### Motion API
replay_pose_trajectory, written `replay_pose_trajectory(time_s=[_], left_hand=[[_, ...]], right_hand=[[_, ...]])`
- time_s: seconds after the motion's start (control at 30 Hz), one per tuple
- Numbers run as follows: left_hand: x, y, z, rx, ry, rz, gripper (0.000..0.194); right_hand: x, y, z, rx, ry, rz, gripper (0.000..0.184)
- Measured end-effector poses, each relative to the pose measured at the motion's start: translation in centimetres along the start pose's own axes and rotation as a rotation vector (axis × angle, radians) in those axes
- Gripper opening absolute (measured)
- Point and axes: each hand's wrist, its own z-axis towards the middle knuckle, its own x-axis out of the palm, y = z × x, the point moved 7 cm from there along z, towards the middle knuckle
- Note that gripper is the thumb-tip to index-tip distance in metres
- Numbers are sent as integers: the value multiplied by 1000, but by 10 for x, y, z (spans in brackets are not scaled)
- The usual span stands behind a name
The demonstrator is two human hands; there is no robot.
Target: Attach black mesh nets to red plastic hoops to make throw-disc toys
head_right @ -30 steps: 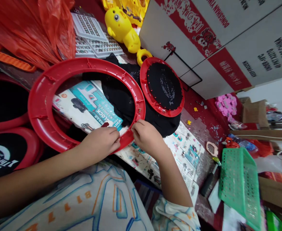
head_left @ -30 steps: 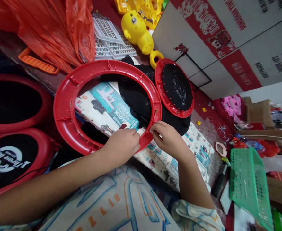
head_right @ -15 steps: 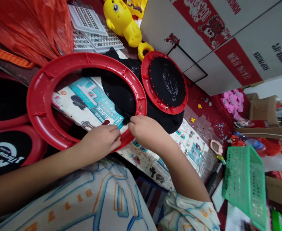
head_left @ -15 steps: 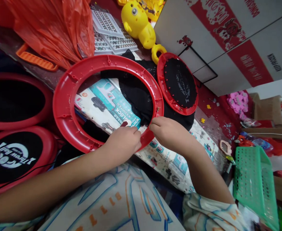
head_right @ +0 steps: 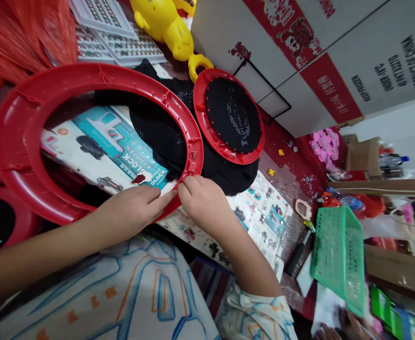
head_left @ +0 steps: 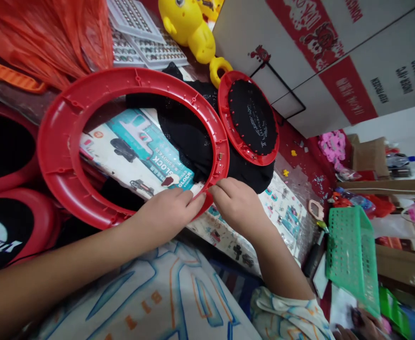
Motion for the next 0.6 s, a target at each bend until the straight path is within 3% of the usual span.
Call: replay_pose_trajectory(time_s=[0.27,0.47,0.6], left_hand=[[3,-3,7,-20,126,-22,31],[3,-4,9,-41,146,-17,26],[4,-6,10,-45,154,-8,31]], right_hand=[[-5,9,13,-169,149,-78,18],[-4,5,26,-268,281,-38,15],[5,-10,30,-182,392,89,15]])
